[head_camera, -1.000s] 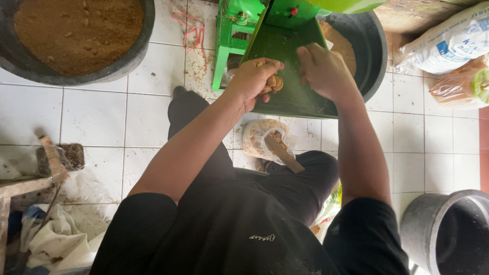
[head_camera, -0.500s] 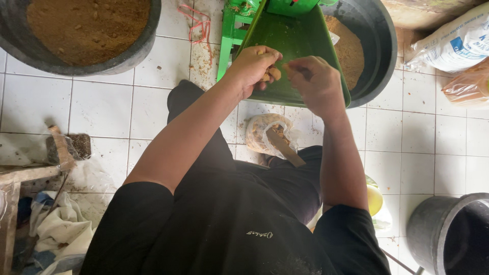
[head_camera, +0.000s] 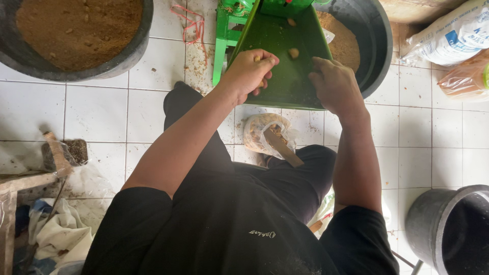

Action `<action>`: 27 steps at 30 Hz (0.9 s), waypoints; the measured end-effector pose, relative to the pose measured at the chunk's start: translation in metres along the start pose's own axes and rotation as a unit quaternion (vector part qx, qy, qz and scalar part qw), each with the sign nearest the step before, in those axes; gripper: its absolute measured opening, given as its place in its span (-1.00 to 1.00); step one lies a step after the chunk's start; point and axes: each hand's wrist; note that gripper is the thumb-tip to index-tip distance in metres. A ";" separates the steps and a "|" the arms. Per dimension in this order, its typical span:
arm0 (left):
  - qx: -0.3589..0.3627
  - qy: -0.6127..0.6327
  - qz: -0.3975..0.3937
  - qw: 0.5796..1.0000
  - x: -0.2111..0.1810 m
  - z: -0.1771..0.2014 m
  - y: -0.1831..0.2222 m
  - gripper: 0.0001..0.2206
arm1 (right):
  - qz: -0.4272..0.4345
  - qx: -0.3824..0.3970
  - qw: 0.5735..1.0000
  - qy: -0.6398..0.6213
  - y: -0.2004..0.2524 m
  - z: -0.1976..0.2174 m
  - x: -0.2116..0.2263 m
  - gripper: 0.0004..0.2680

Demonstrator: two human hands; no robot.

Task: The person sits on the floor and feeds whole nuts into a green electric grinder using a wooden stick to push them in. The person occasionally wipes the hopper with a cloth and continues feeding nuts until the clip ends.

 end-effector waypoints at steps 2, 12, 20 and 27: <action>0.002 -0.019 0.010 1.000 -0.001 -0.002 0.003 -0.81 | 0.005 0.026 0.999 0.023 -0.006 -0.004 -0.003 -0.72; -0.001 -0.061 -0.018 0.998 -0.003 -0.006 0.008 -0.80 | 0.101 0.155 0.966 0.181 -0.099 -0.056 -0.022 -0.54; 0.010 -0.060 -0.032 0.998 -0.005 -0.004 0.012 -0.78 | -0.010 0.249 0.953 0.170 -0.140 -0.081 -0.029 -0.51; 0.014 -0.064 -0.031 0.997 -0.010 -0.005 0.017 -0.77 | 0.061 0.099 0.977 0.176 -0.135 -0.083 -0.029 -0.60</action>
Point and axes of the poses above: each hand's wrist, its own y-axis away from the middle knuckle, its own z-axis out of the back of the hand, x = y × z, and after that the axes turned 5 degrees about y, right-handed
